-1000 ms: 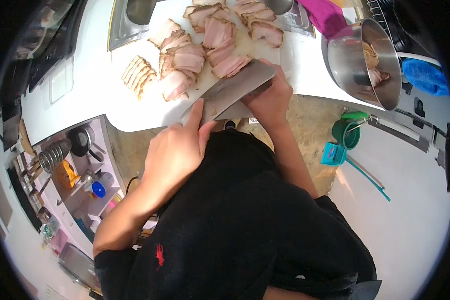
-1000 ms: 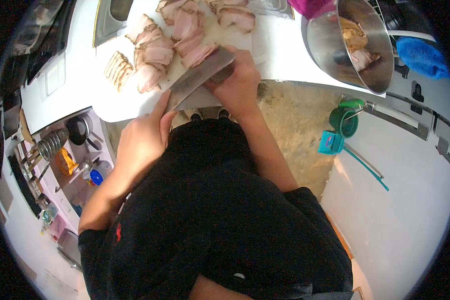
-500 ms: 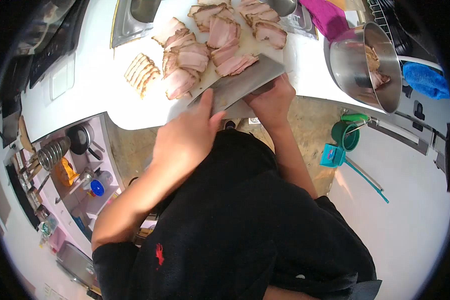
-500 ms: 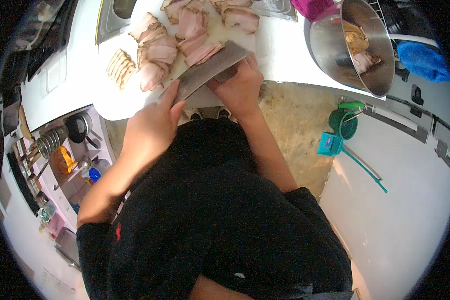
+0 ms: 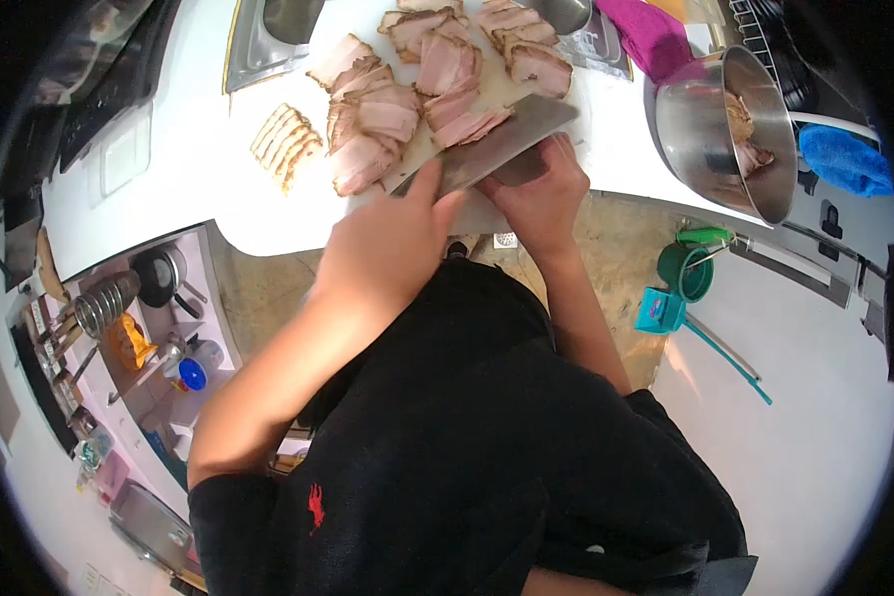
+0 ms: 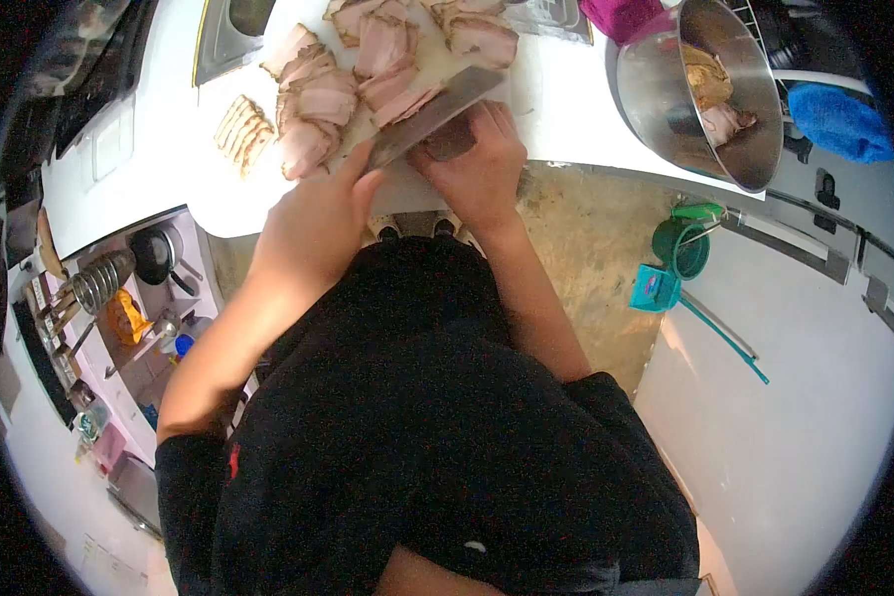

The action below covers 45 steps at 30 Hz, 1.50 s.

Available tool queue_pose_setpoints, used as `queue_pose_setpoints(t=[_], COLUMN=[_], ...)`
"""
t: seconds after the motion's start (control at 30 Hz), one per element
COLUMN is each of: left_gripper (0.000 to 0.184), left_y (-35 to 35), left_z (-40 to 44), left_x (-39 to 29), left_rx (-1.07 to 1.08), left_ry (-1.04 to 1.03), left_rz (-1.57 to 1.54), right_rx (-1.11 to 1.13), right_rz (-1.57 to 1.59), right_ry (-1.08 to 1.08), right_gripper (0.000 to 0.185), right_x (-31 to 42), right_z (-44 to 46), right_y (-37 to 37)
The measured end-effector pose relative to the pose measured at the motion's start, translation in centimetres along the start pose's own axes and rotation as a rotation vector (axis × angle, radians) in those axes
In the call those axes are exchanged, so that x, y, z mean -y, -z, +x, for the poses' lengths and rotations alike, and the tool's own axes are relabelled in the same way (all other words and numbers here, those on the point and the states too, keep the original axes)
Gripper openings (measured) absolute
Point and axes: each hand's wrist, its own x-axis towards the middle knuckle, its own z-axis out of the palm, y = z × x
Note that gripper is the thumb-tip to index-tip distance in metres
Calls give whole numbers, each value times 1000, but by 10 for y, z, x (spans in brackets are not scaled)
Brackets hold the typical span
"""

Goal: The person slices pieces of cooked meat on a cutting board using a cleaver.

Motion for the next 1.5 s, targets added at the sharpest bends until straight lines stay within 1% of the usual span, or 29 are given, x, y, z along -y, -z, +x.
queue_pose_setpoints(t=[0.1,0.2,0.3,0.4,0.47,0.53,0.6,0.7,0.73,0.8,0.83,0.93,0.97,1.03,1.07,1.1,1.2,1.3,1.33,1.4,1.43,1.5], left_gripper=[38,36,35,35,36,37,38,41,42,48,45,55,53,51,53,60,59,61,60,60,59,58], left_y=[11,7,0,0,-16,-9,6,18,20,24,23,11,8,-2,-5,-4,-7,-9,-8,-4,3,11], left_z=[-21,-10,19,30,22,7,-18,-13,-11,-7,-9,-9,-10,-14,-16,-19,-25,-25,-23,-19,-23,-31], left_x=[22,14,0,-7,17,32,40,60,59,56,46,46,42,38,37,32,29,26,30,40,39,48], left_rx=[97,37,-60,-35,-129,-147,-93,192,220,287,262,436,359,174,80,-19,66,10,31,76,50,2], left_ry=[66,25,-135,-192,-307,-272,-82,202,280,422,462,476,488,311,230,103,98,162,205,285,318,301], left_rz=[-52,-46,-36,-100,-41,-45,-118,-361,-561,-965,-1120,-1519,-1440,-1072,-884,-776,-898,-1047,-1159,-1381,-1523,-1610], right_rx=[4,4,-1,7,13,10,5,22,27,29,33,44,53,77,81,84,76,71,67,68,68,87], right_rz=[17,27,18,2,-1,13,-12,19,36,54,63,96,100,110,92,75,46,70,82,161,200,101], right_ry=[-34,-13,6,-8,-17,-18,16,12,2,60,88,28,19,1,17,35,68,121,145,65,25,150], right_gripper=[45,42,39,37,36,35,35,33,32,33,34,36,36,37,37,37,38,40,42,41,41,43], right_x=[1,0,0,0,-1,-2,-3,1,2,-3,-5,0,0,1,1,1,-2,-10,-12,-11,-8,-6], right_z=[1,0,0,-1,-2,-2,-2,-1,0,-1,-2,-6,-6,-6,-6,-6,-9,-12,-11,-8,-6,7], right_y=[2,-1,1,-1,1,2,2,3,5,8,8,12,13,14,13,13,14,12,13,17,20,27])
